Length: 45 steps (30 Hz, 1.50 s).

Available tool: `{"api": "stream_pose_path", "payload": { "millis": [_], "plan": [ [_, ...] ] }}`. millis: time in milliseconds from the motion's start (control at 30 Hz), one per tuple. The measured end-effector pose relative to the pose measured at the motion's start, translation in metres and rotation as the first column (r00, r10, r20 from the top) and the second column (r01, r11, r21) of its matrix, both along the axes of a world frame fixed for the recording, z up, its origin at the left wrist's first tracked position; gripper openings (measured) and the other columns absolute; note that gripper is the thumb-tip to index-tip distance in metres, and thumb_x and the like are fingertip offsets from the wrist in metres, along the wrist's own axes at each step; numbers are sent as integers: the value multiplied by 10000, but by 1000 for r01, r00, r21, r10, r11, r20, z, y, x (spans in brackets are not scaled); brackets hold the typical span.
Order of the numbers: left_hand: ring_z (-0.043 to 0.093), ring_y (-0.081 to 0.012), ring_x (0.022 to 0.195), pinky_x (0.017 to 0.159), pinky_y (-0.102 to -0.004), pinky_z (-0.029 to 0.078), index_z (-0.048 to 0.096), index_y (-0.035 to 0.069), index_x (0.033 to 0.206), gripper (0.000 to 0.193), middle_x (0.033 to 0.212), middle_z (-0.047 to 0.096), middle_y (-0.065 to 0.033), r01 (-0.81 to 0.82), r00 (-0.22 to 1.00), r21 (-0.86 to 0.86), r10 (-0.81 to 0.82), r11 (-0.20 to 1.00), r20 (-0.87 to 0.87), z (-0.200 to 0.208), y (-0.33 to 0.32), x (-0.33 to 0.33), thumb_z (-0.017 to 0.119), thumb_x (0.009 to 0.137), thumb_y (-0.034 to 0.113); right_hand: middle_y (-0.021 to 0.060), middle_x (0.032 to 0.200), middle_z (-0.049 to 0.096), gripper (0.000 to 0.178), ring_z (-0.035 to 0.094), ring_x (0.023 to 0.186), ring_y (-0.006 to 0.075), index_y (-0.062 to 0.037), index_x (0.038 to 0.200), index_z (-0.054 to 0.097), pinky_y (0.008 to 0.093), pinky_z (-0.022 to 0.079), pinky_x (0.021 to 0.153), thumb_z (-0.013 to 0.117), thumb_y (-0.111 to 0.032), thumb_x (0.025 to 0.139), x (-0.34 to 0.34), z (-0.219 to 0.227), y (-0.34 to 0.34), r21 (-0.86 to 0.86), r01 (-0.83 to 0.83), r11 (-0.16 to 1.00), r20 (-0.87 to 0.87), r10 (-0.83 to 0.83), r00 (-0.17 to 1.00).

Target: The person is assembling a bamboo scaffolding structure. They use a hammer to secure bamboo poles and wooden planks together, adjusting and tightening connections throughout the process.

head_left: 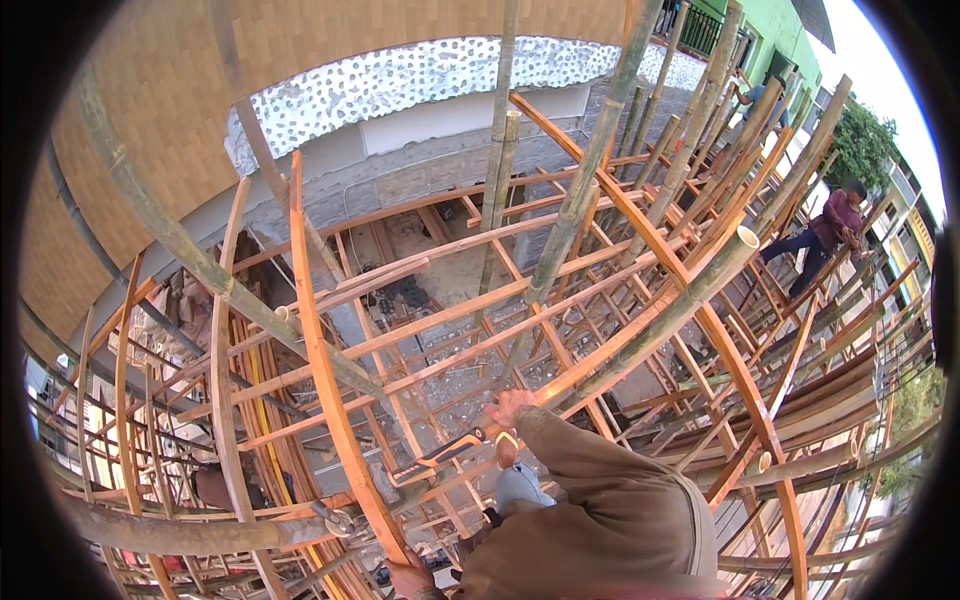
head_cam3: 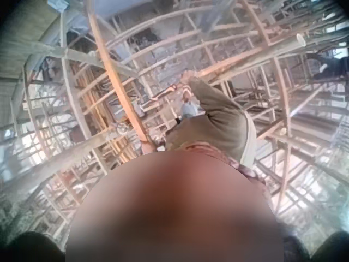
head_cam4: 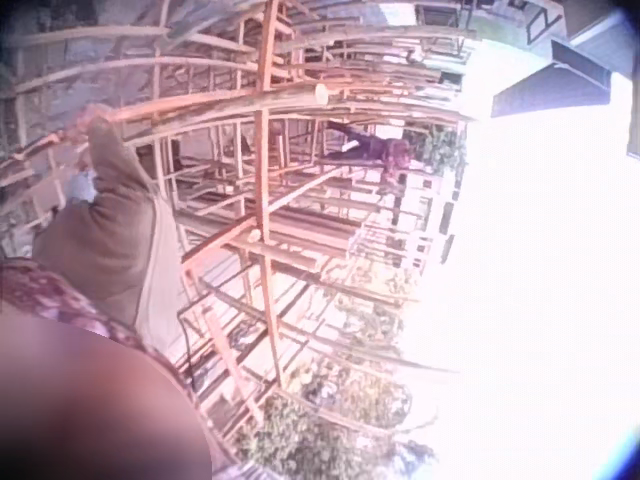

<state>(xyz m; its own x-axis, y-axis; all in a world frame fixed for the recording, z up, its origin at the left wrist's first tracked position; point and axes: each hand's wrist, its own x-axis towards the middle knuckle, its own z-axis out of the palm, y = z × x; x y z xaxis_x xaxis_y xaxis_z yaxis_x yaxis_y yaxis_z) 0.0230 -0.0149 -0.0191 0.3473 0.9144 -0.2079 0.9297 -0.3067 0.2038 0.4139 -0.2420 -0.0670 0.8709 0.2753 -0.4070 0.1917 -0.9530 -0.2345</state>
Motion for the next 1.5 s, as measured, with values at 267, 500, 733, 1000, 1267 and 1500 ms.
{"api": "stream_pose_path", "payload": {
  "millis": [267, 500, 733, 1000, 1267, 1500],
  "plan": [
    [684, -491, 848, 723, -579, 524, 576, -81, 1245, 728, 924, 704, -300, 36, 999, 28, -36, 999, -4, -16, -1, 15, 627, 919, 568, 172, 1107, 744, 626, 698, 1095, 341, -131, 1213, 712, 470, 524, 947, 504, -653, 937, -1, 11, -4, 77, -9, 997, -7, 10, 1000],
    [682, -493, 850, 722, -579, 523, 571, -83, 1250, 731, 926, 702, -302, 39, 999, 32, -38, 999, -32, -21, -1, 18, 627, 920, 568, 164, 1099, 743, 636, 700, 1081, 339, -119, 1208, 703, 472, 531, 928, 502, -655, 933, 3, -6, -2, 28, -15, 1000, -26, 15, 1000],
    [680, -495, 851, 720, -580, 521, 566, -84, 1255, 735, 927, 700, -305, 23, 999, 32, -22, 999, -30, -24, -3, 17, 627, 921, 567, 162, 1121, 741, 670, 710, 1063, 328, -89, 1215, 695, 453, 537, 926, 460, -663, 961, 5, -5, -2, 16, -41, 999, -24, 41, 999],
    [677, -497, 852, 719, -580, 519, 561, -86, 1260, 738, 929, 697, -308, 50, 998, 52, -49, 997, -28, -23, -1, 18, 626, 922, 567, 154, 1089, 748, 611, 713, 1053, 319, -113, 1208, 706, 458, 541, 919, 500, -623, 942, 7, 6, 0, 7, -18, 1000, -59, 18, 998],
    [674, -499, 853, 717, -581, 516, 556, -88, 1265, 742, 931, 695, -312, 120, 992, 52, -118, 991, -35, -20, 2, 28, 626, 923, 567, 146, 1058, 755, 589, 719, 1027, 330, -160, 1279, 681, 460, 550, 917, 548, -598, 908, 11, 11, -1, 11, 32, 999, -99, -31, 995],
    [672, -501, 854, 715, -582, 514, 551, -89, 1269, 745, 933, 693, -314, 167, 986, 63, -165, 984, -33, -23, 5, 48, 626, 924, 567, 150, 1072, 752, 622, 716, 1033, 331, -144, 1330, 649, 445, 556, 912, 529, -589, 913, 13, 13, -2, -6, 25, 1000, -139, -26, 990]
  ]
}}
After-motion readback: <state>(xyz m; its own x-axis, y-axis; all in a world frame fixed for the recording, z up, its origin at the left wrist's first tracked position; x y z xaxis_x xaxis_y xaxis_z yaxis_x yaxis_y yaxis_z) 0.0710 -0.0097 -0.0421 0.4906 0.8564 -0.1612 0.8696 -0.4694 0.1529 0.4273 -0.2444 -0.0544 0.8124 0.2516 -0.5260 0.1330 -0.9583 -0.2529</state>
